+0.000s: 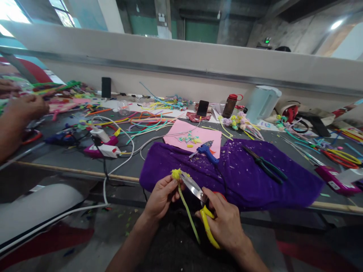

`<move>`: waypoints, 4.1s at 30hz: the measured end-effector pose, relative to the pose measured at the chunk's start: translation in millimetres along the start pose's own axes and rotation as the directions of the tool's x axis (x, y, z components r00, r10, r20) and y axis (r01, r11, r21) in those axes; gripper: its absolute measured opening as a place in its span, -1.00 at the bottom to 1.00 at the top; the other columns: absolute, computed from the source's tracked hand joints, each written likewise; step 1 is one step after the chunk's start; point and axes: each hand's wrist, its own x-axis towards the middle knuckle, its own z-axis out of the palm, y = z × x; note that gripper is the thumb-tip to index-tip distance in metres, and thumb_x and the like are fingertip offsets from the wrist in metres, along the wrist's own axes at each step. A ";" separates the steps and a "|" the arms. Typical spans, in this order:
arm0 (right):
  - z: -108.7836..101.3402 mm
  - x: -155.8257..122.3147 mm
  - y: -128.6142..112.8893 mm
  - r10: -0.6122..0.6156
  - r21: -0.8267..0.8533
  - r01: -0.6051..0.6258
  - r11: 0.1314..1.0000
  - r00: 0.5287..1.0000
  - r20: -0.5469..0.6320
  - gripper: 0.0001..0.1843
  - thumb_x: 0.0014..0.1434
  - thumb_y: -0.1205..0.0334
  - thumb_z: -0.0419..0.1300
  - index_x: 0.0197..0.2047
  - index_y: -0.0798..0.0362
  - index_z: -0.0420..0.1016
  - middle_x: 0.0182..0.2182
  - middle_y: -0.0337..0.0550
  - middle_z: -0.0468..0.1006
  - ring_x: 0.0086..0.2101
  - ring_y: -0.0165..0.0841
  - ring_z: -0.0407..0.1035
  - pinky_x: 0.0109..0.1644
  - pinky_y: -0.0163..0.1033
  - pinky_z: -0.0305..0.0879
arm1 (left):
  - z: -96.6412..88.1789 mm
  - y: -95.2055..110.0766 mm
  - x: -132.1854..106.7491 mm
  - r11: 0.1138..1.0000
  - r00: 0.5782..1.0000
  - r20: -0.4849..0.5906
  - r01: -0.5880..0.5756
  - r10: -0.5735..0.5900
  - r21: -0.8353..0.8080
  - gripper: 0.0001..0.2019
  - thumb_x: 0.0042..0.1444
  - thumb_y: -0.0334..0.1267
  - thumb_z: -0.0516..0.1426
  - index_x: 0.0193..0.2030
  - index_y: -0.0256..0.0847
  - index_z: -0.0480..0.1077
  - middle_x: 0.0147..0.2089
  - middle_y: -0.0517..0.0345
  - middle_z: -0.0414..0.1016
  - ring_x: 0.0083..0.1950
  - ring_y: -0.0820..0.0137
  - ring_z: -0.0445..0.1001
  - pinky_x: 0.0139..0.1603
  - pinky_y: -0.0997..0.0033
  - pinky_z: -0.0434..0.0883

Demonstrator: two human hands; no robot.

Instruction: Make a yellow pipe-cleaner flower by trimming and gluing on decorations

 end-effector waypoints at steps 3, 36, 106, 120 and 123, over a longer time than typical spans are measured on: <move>-0.9 0.9 0.1 0.002 -0.002 -0.002 1.000 1.000 -0.016 -0.45 0.06 0.19 0.19 0.12 0.02 0.17 -0.40 -0.23 0.38 -0.43 -0.42 0.33 -0.37 -0.35 0.27 | -0.4 0.5 0.1 1.000 1.000 -0.010 0.005 -0.005 0.000 -0.80 -0.01 -0.17 0.17 -0.37 -0.29 0.41 -0.50 0.20 0.41 -0.65 0.66 0.22 -0.67 0.66 0.10; 3.1 -2.0 4.4 -0.012 -0.043 0.012 0.999 1.000 -0.016 -0.49 0.06 0.16 0.16 0.09 0.05 0.24 -0.44 -0.21 0.42 -0.45 -0.40 0.36 -0.39 -0.35 0.31 | -3.4 3.6 3.7 0.994 0.996 -0.083 0.022 -0.031 -0.106 -0.78 -0.10 -0.18 0.21 -0.38 -0.30 0.40 -0.51 0.19 0.43 -0.68 0.66 0.21 -0.74 0.67 0.06; 28.8 58.4 -45.1 0.305 0.852 -0.192 0.487 0.951 0.040 -0.51 -0.04 0.36 0.26 -0.01 -0.01 0.27 -0.26 -0.17 0.49 -0.41 -0.38 0.38 -0.34 -0.31 0.34 | 17.8 -11.8 10.4 0.999 0.985 -0.162 -0.054 0.051 -0.011 -0.79 -0.13 -0.18 0.24 -0.45 -0.31 0.44 -0.60 0.29 0.24 -0.64 0.68 0.13 -0.70 0.68 0.01; 30.3 58.3 -45.2 0.295 0.861 -0.179 0.477 0.955 0.035 -0.50 -0.06 0.37 0.27 -0.03 -0.03 0.29 -0.31 -0.23 0.49 -0.47 -0.45 0.35 -0.41 -0.37 0.29 | 16.3 -12.3 11.0 0.996 0.979 -0.182 -0.093 0.093 0.008 -0.79 -0.14 -0.20 0.24 -0.56 -0.32 0.38 -0.63 0.32 0.19 -0.66 0.69 0.11 -0.69 0.67 0.01; 29.3 58.5 -43.6 0.310 0.865 -0.206 0.457 0.949 0.062 -0.50 -0.07 0.31 0.28 -0.02 -0.02 0.28 -0.31 -0.22 0.49 -0.48 -0.44 0.35 -0.45 -0.37 0.30 | 17.3 -11.8 10.3 0.999 0.985 -0.169 -0.047 0.045 -0.009 -0.78 -0.16 -0.18 0.25 -0.54 -0.31 0.38 -0.65 0.31 0.22 -0.67 0.66 0.14 -0.70 0.66 0.02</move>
